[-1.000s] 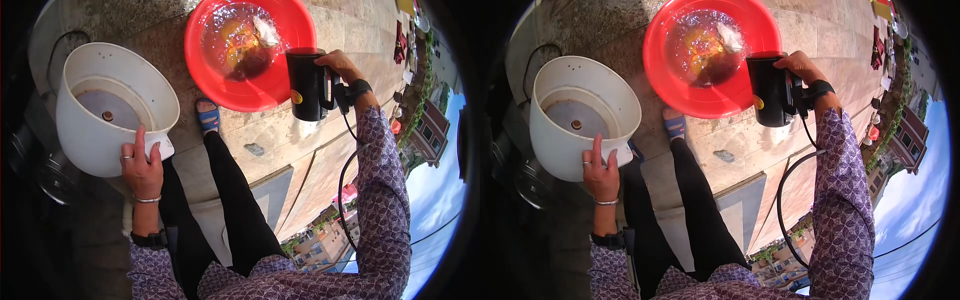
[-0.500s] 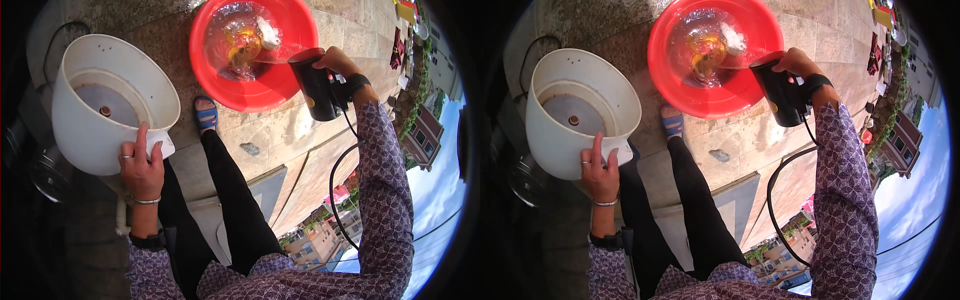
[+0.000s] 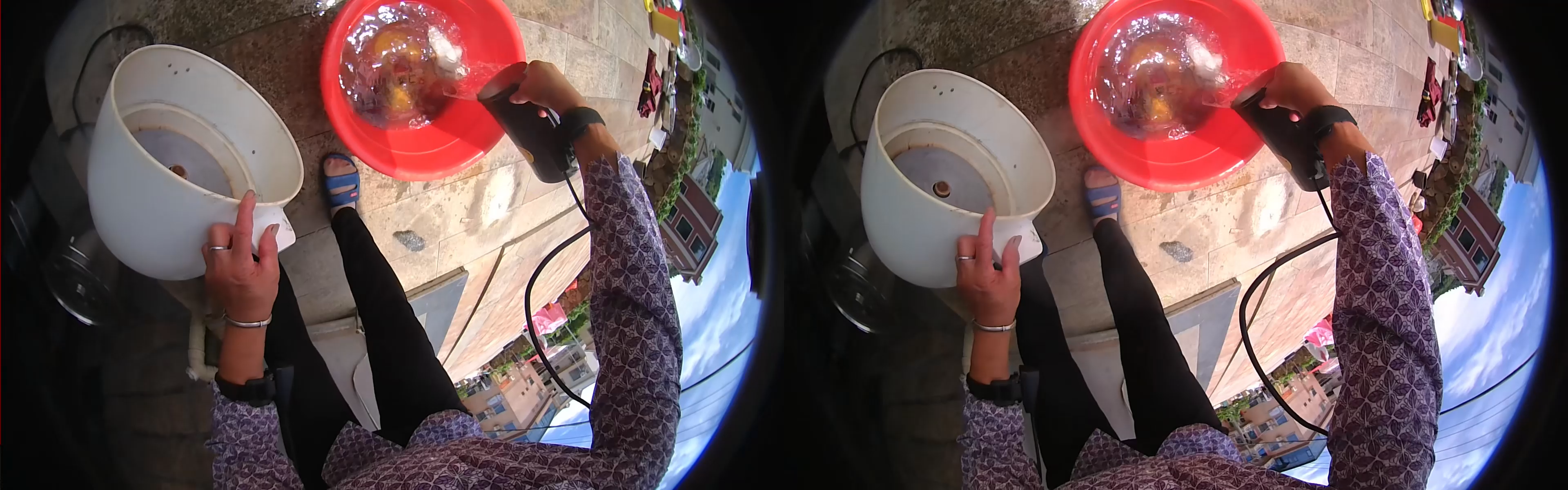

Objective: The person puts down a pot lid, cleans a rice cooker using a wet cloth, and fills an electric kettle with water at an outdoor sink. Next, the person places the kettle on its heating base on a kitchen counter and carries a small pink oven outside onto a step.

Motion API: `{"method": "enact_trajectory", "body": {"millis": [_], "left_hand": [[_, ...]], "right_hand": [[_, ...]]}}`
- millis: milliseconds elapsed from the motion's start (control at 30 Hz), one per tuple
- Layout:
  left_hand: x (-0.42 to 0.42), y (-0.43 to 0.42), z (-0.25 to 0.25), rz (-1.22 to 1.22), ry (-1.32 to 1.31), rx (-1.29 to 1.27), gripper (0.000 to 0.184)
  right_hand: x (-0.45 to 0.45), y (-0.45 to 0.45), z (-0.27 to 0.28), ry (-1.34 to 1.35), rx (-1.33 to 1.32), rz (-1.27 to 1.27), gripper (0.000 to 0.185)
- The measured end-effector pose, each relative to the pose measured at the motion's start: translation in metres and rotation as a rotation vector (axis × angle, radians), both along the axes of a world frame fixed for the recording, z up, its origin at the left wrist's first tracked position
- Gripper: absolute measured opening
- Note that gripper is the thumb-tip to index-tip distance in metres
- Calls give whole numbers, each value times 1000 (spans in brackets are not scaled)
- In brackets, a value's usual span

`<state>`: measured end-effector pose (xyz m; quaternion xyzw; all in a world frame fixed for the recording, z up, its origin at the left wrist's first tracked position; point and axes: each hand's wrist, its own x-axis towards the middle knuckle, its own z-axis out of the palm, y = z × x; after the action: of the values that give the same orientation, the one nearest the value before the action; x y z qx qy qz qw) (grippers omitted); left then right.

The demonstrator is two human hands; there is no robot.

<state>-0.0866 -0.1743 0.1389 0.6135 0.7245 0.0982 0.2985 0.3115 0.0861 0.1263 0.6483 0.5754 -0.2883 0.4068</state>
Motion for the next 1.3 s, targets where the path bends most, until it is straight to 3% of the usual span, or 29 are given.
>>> {"method": "enact_trajectory", "body": {"millis": [500, 667, 733, 867, 1033, 1100, 1300], "left_hand": [[2, 1, -4, -11, 18, 99, 56], [2, -1, 0, -6, 0, -8, 49], [2, 0, -1, -7, -5, -5, 49], [2, -1, -5, -1, -13, 39, 52], [2, -3, -7, -6, -4, 37, 54], [1, -4, -9, -18, 4, 38, 50], [2, -3, -9, -43, 44, 26, 52]], "right_hand": [[-29, 9, -7, -43, 38, 30, 26], [-12, -8, -9, -74, -21, 17, 27], [-4, -21, -5, 14, -33, -121, 29], [7, -45, 2, -54, -76, -147, 28], [17, -54, 27, 90, 26, -239, 31], [18, -54, 41, 56, 178, -389, 30], [54, -83, 34, 9, 61, -481, 31]]}}
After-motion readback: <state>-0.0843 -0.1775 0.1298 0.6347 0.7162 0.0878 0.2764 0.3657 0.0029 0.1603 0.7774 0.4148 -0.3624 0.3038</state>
